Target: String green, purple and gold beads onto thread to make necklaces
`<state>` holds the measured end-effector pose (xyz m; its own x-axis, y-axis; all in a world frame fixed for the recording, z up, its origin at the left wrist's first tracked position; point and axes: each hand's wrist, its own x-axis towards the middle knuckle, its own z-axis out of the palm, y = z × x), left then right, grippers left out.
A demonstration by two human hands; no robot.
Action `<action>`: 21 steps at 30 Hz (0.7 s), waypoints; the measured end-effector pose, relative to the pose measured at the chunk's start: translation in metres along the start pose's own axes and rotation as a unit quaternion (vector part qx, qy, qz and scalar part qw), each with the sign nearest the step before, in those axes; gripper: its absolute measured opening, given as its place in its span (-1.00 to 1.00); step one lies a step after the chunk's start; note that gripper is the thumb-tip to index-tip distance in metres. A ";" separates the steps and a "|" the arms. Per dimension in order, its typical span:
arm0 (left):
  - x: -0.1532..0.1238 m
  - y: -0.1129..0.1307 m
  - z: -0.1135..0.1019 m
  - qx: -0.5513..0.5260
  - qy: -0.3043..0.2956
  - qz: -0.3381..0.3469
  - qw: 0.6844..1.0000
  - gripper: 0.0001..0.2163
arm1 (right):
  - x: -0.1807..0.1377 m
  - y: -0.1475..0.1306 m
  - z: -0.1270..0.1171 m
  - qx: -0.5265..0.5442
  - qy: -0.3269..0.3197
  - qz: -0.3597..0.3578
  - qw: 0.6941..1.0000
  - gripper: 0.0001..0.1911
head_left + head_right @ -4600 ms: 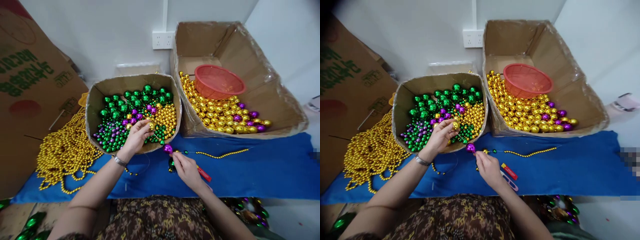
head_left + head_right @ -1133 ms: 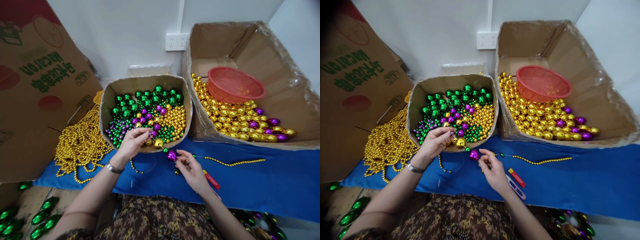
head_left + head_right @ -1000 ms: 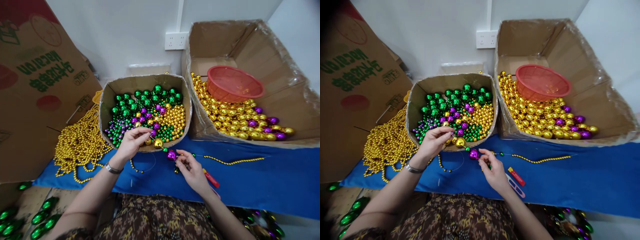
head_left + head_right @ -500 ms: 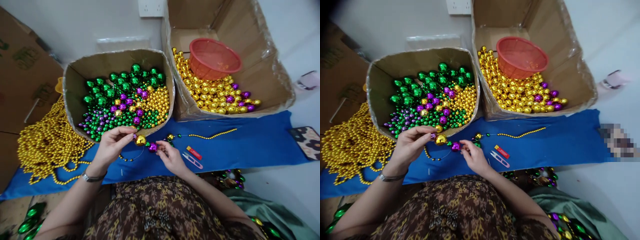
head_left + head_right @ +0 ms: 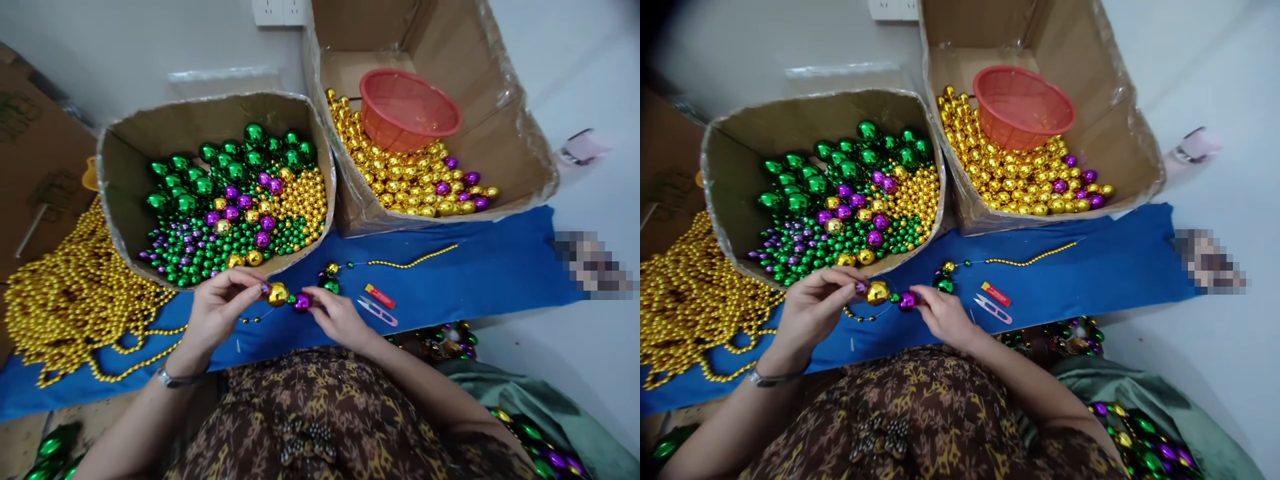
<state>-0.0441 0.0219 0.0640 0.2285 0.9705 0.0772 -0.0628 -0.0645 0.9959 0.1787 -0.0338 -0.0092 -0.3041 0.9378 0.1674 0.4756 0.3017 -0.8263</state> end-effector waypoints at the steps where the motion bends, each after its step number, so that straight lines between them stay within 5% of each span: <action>1: 0.004 0.004 0.003 -0.030 0.018 0.016 0.999 -0.95 | 0.003 -0.006 -0.014 -0.028 0.014 -0.021 0.999 -0.59; 6: 0.025 0.036 0.023 -0.125 0.044 0.079 0.988 -0.89 | 0.018 -0.046 -0.082 -0.170 0.040 -0.123 0.977 -0.59; 10: 0.033 0.056 0.034 -0.136 0.043 0.108 0.984 -0.86 | 0.020 -0.071 -0.110 -0.205 0.044 -0.148 0.966 -0.58; 17: 0.026 0.069 0.028 -0.165 0.033 0.110 0.980 -0.90 | 0.016 -0.094 -0.121 -0.177 0.060 -0.158 0.970 -0.59; 21: 0.018 0.068 0.015 -0.143 0.023 0.135 0.980 -0.92 | 0.015 -0.089 -0.095 -0.114 0.006 -0.148 0.982 -0.58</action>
<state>-0.0297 0.0313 0.1338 0.1231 0.9367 0.3277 -0.3870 -0.2587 0.8850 0.2104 -0.0305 0.1181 -0.4471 0.8049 0.3902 0.5403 0.5907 -0.5993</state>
